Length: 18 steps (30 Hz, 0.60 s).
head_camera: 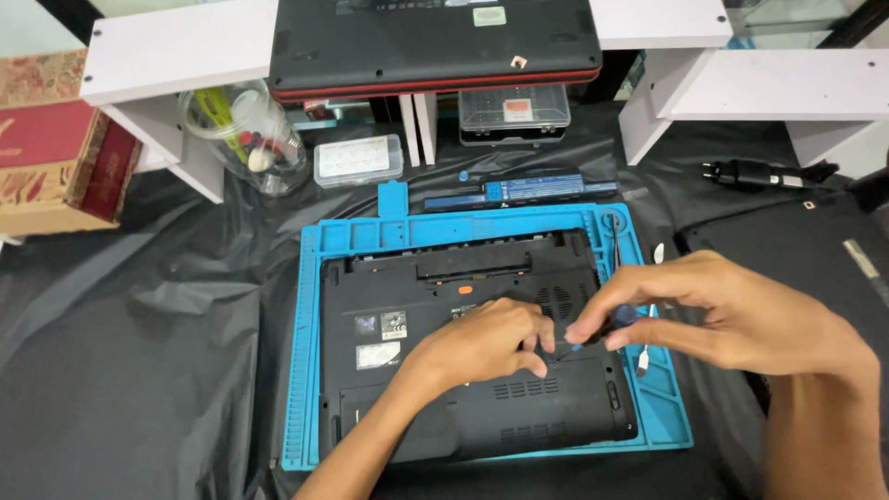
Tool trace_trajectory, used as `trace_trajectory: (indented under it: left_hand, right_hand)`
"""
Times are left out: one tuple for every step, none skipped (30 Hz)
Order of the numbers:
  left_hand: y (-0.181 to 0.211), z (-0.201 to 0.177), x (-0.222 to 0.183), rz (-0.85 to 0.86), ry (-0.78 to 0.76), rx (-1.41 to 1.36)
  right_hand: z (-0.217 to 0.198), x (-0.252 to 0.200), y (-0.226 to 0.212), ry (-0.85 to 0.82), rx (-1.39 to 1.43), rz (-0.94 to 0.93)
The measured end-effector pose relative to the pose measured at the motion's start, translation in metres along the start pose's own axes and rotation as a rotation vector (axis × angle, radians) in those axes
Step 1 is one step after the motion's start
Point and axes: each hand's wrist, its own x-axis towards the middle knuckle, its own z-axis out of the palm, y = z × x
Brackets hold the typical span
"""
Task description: The recorder is disassembling a laptop, removing its battery and internal components using a screwdriver on a repair bench.
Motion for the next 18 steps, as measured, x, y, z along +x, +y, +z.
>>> trace_trajectory:
  left_hand:
    - [-0.006,0.004,0.001,0.023,0.015,0.006]
    - [-0.005,0.0,0.001,0.026,0.012,0.013]
    - [-0.004,-0.004,0.002,0.075,0.055,0.02]
    - [-0.004,-0.006,0.001,0.121,0.098,0.022]
    - [0.004,-0.015,0.0,0.121,0.096,0.024]
    - [0.012,-0.025,-0.001,0.108,0.127,0.003]
    - [0.019,-0.034,-0.002,0.095,0.158,-0.017]
    - [0.024,-0.038,-0.003,0.092,0.151,-0.021]
    - [0.029,-0.042,-0.004,0.067,0.168,-0.054]
    - [0.034,-0.046,-0.003,0.046,0.188,-0.084]
    - [0.027,-0.046,-0.003,0.047,0.183,-0.086]
    - [0.02,-0.046,-0.003,0.063,0.204,-0.066]
    - [0.014,-0.046,-0.003,0.079,0.225,-0.046]
    - [0.005,-0.052,-0.006,0.087,0.217,-0.048]
    - [-0.004,-0.057,-0.009,0.079,0.282,-0.03]
    - [-0.014,-0.062,-0.011,0.072,0.345,-0.014]
    - [-0.016,-0.074,-0.012,0.081,0.334,-0.017]
    - [-0.019,-0.085,-0.016,-0.051,0.443,0.13]
  right_hand:
    - [-0.003,-0.003,0.001,0.024,-0.002,-0.022]
    - [-0.005,-0.008,0.004,0.031,-0.004,-0.026]
    - [-0.007,-0.012,0.007,0.104,0.04,-0.039]
    - [-0.009,-0.016,0.011,0.172,0.087,-0.049]
    - [-0.012,-0.017,0.011,0.174,0.089,-0.051]
    - [-0.014,-0.017,0.012,0.241,0.096,-0.1]
    - [-0.017,-0.018,0.014,0.307,0.103,-0.148]
    - [-0.017,-0.018,0.015,0.31,0.11,-0.143]
    - [-0.017,-0.019,0.016,0.375,0.099,-0.144]
    - [-0.019,-0.019,0.017,0.44,0.083,-0.146]
    - [-0.019,-0.017,0.02,0.444,0.085,-0.142]
    - [-0.019,-0.016,0.021,0.482,0.07,-0.125]
    - [-0.018,-0.014,0.023,0.519,0.055,-0.108]
    - [-0.019,-0.009,0.019,0.529,0.051,-0.102]
    - [-0.02,-0.005,0.014,0.625,0.05,-0.154]
    - [-0.021,-0.001,0.01,0.723,0.048,-0.206]
    - [-0.027,-0.002,0.014,0.735,0.043,-0.198]
    - [-0.032,0.0,0.019,0.781,0.019,-0.108]
